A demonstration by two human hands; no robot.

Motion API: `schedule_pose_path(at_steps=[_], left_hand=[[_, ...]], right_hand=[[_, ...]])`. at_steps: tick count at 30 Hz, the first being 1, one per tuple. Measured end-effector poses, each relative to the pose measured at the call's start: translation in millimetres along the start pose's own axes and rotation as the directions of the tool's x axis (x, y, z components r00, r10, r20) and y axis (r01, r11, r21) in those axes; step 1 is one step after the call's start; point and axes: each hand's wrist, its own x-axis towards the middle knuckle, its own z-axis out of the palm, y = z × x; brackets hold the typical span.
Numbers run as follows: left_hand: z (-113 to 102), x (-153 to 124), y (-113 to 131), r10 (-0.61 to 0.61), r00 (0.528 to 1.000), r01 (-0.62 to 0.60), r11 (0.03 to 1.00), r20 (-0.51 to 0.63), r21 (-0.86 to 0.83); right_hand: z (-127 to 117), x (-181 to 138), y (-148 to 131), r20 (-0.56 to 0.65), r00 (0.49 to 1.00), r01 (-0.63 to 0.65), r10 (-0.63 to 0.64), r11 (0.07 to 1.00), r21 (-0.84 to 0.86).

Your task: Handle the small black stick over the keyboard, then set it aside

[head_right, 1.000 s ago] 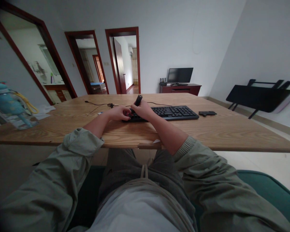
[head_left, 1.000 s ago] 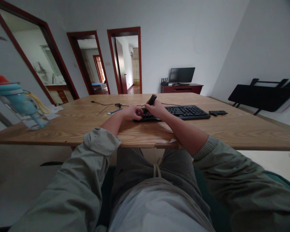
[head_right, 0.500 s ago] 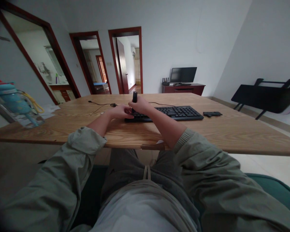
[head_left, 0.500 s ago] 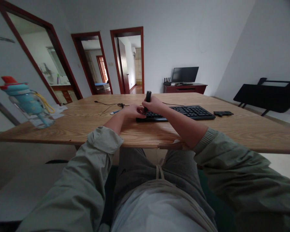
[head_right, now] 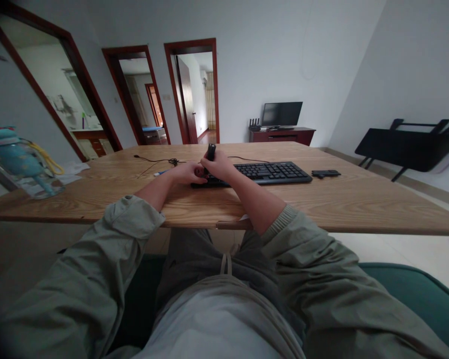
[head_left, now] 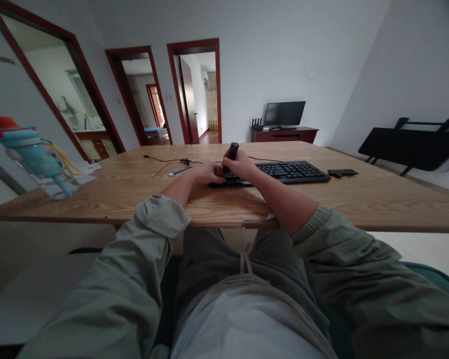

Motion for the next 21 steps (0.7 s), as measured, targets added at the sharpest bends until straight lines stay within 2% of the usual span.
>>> schedule_pose_path(at_steps=[4,6,9,13,17,21], left_hand=[[1.2,-0.2,-0.3,-0.015,1.000,0.014,0.999,-0.025,-0.047],[1.7,1.1,2.9,0.000,0.994,-0.011,0.994,-0.105,-0.107],[1.8,5.9,12.1,0.026,0.960,-0.079,0.980,-0.277,-0.183],[5.1,17.1,25.1,0.046,0.936,-0.134,0.964,-0.349,-0.232],[14.9,30.4,32.6,0.057,0.905,-0.188,0.943,-0.422,-0.275],[24.2,39.1,38.0,-0.003,0.920,-0.153,0.918,-0.393,-0.365]], right_hand=[[3.4,1.5,0.4,0.005,1.000,-0.024,0.024,0.998,-0.056],[4.0,2.4,0.6,0.009,1.000,-0.010,0.011,0.995,-0.095],[3.4,3.1,-0.2,-0.026,0.998,0.050,-0.057,0.975,-0.216],[0.4,4.1,-0.6,-0.043,0.993,0.085,-0.107,0.932,-0.352],[-7.2,9.2,6.4,0.057,0.996,0.081,-0.066,0.937,-0.339],[-24.9,14.8,21.5,0.104,0.993,0.075,-0.055,0.977,-0.199]])
